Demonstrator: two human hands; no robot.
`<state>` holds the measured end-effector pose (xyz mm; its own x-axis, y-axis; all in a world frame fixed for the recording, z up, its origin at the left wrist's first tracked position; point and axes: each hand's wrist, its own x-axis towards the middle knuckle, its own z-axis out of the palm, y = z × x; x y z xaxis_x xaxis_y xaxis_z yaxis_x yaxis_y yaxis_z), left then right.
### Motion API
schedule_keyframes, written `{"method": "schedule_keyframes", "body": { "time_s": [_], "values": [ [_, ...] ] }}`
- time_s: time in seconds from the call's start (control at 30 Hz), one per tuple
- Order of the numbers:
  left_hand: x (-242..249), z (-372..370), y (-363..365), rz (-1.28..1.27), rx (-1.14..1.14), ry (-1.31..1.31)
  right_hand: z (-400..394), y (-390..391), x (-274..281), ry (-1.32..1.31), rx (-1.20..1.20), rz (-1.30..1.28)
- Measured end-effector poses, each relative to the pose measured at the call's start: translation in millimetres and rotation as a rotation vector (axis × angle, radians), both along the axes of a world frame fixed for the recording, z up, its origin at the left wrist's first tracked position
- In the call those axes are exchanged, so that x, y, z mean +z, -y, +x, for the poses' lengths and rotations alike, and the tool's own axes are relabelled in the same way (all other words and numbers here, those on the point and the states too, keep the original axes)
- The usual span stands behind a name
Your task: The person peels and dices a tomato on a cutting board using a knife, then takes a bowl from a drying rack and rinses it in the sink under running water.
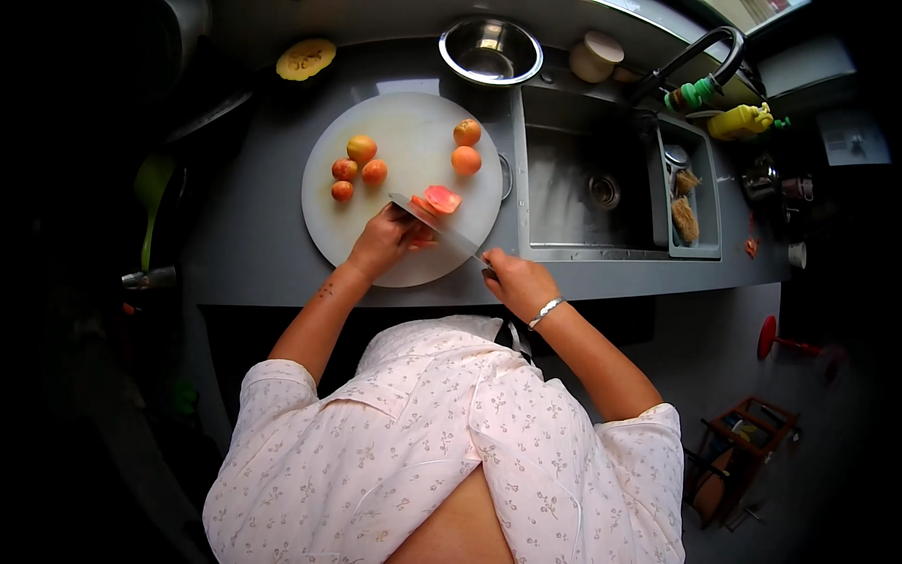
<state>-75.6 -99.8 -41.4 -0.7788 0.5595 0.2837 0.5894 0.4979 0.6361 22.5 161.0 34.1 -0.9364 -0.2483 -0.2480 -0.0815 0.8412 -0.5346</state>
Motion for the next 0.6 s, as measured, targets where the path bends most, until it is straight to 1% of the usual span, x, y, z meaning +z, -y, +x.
{"method": "schedule_keyframes", "body": {
  "time_s": [0.07,0.13,0.17,0.23,0.27,0.33,0.37,0.43,0.57,0.6],
  "values": [
    [-1.3,1.4,-1.3,0.0,0.014,-0.02,-3.6,3.8,-3.2,0.004,0.007,0.035],
    [0.7,1.6,-2.6,0.013,0.019,-0.01,-14.6,11.5,-4.4,0.094,-0.002,0.076],
    [3.0,1.8,-3.6,0.012,0.019,-0.013,-17.0,13.1,-7.7,0.091,-0.002,0.076],
    [8.4,3.2,-5.2,0.07,0.044,0.048,-19.2,14.1,-18.5,0.023,-0.006,0.005],
    [6.8,2.6,-4.9,0.07,0.044,0.043,-19.9,12.9,-20.5,0.018,-0.006,0.005],
    [2.3,2.1,-3.8,0.044,0.039,-0.02,-19.7,8.8,-21.4,-0.001,-0.032,-0.126],
    [2.0,1.3,-2.7,0.045,0.039,-0.024,-18.8,7.4,-19.5,-0.005,-0.032,-0.125],
    [4.3,3.4,0.3,0.0,0.065,0.105,-12.7,6.4,-12.6,0.032,-0.088,-0.144],
    [13.8,4.6,6.3,0.047,0.13,0.102,-7.9,5.3,7.7,0.086,-0.127,-0.234],
    [11.9,3.2,8.8,0.058,0.183,0.091,-7.2,5.2,11.8,0.097,-0.142,-0.261]
  ]
}}
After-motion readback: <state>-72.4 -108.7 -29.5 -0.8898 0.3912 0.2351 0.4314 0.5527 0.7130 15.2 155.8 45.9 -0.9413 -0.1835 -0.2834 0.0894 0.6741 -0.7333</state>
